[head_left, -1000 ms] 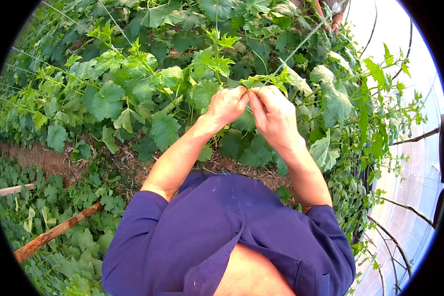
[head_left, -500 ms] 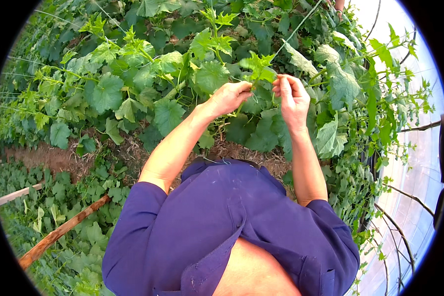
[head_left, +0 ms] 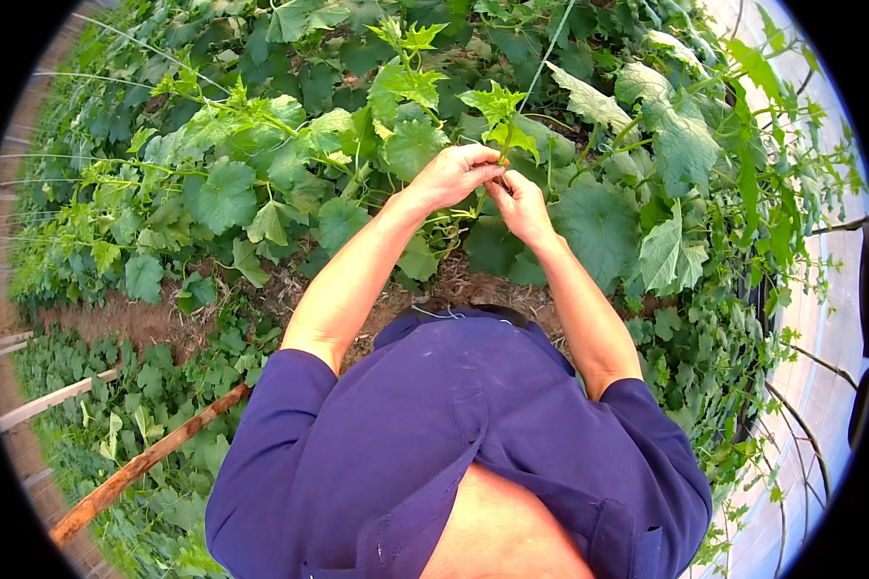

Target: The person prunes cucumber vines by hand, removing small side shoots and leaves from the main stems. They repeatedly reach into the foliage, pinch off growth, and occasionally tie vines to overhead strings for support.

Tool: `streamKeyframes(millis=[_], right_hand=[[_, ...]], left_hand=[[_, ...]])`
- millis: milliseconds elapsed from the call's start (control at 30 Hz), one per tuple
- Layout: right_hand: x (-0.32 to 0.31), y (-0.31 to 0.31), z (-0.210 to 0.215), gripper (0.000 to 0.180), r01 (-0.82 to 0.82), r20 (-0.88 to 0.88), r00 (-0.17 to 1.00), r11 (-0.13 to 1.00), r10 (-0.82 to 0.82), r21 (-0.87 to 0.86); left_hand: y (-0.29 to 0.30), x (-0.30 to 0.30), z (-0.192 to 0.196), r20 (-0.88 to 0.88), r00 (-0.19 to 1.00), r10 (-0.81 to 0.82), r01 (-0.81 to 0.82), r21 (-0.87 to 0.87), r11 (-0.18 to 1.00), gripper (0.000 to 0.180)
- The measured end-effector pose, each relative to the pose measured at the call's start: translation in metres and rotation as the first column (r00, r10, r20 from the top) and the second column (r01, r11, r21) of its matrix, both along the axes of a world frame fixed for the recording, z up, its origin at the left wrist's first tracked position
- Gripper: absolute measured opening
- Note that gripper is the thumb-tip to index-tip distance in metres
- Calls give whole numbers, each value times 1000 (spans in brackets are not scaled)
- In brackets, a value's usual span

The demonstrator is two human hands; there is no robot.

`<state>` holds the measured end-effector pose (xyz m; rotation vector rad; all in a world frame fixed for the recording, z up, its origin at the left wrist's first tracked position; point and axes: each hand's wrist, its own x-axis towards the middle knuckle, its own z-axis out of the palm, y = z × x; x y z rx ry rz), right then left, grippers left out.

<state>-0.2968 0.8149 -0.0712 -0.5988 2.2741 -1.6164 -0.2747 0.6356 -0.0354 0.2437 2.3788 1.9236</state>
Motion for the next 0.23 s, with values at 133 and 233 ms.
streamKeyframes(millis=[133, 233], right_hand=[[-1, 3, -2, 18, -9, 0, 1000, 1000, 9, -23], [-4, 6, -8, 17, -2, 24, 1000, 1000, 2, 11]], left_hand=[[5, -2, -4, -21, 999, 29, -28, 29, 999, 20], [4, -1, -3, -77, 996, 50, -56, -72, 996, 23]])
